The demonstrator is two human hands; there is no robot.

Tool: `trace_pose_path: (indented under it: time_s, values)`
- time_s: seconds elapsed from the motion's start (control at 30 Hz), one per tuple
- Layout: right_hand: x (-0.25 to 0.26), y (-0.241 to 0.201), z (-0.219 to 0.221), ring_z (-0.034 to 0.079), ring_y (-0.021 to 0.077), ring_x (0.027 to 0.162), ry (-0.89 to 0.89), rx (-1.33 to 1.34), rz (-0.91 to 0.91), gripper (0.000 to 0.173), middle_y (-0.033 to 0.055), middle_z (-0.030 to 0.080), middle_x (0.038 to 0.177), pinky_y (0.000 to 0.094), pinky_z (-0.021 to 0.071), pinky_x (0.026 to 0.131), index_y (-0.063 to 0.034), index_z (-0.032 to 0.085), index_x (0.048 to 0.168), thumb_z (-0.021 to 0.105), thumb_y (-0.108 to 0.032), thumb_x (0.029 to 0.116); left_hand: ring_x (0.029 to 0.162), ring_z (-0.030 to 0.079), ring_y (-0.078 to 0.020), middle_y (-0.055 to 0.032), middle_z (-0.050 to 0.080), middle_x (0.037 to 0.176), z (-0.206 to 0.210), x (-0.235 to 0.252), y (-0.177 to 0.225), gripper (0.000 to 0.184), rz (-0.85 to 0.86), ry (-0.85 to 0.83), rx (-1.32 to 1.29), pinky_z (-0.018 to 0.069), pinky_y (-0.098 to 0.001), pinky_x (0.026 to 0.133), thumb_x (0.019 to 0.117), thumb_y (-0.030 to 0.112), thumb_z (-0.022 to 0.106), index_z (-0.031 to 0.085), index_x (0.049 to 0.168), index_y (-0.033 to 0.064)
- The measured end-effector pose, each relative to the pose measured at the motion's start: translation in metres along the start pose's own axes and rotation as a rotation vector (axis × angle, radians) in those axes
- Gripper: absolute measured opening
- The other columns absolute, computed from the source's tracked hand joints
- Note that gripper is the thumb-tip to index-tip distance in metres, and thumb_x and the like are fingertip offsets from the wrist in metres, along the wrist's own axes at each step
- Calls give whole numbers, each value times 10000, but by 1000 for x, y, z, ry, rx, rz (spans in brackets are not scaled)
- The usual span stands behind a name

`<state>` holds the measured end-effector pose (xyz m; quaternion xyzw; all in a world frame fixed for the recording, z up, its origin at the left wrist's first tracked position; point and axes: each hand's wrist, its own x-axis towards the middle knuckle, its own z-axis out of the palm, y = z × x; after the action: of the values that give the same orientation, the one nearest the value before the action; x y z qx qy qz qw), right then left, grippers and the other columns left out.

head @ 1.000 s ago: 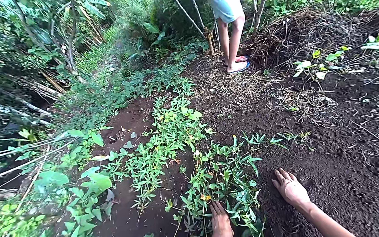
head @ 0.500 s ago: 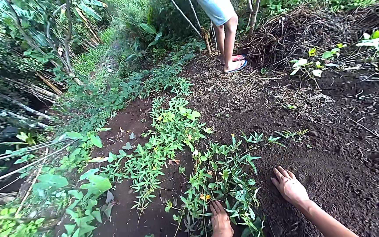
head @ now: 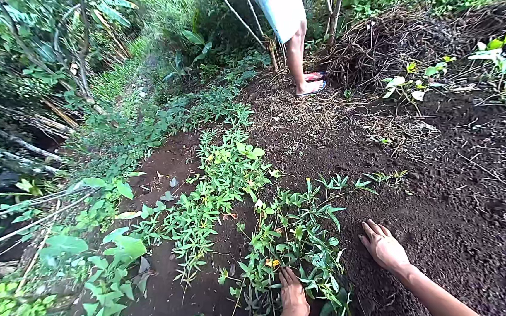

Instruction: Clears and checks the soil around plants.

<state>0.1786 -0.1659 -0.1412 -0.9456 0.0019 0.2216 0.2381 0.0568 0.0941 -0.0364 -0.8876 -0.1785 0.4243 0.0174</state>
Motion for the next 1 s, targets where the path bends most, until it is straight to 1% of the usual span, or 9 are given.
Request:
trace_pose_path:
  time_s: [0.23,0.47,0.67,0.8,1.0]
  values:
    - [0,-1,-1,285,369,1551,-13,3,8,550,144,318,1677,527,311,1220,-72,421,1571,456,-342,1092,1557,240,-424,-297,82,1695,0,-1,1,978,-4,3,27,397,-462,1178,919,97,685,21,1612,-84]
    - [0,-1,-2,290,370,1549,-15,5,3,553,151,324,1673,524,315,1218,-61,415,1571,455,-334,1092,1550,247,-439,-307,89,1690,1,1,2,952,-2,8,15,402,-475,1171,922,83,669,34,1610,-90]
    - [0,-1,-2,287,366,1551,-19,-10,8,553,149,317,1676,511,307,1225,-76,412,1577,451,-341,1092,1549,254,-435,-303,107,1689,2,0,2,940,-4,16,13,402,-458,1173,926,82,668,47,1609,-93]
    - [0,-1,-2,277,367,1554,-31,-9,15,556,151,303,1682,518,310,1221,-73,401,1581,441,-341,1096,1558,231,-430,-306,90,1690,2,2,1,925,1,5,39,378,-453,1191,941,86,648,35,1608,-95]
    - [-1,-2,-3,278,371,1553,-25,-9,15,561,155,304,1681,515,312,1221,-76,403,1581,447,-349,1093,1561,229,-423,-299,85,1693,1,1,2,935,-2,2,44,374,-454,1194,939,95,656,31,1609,-92]
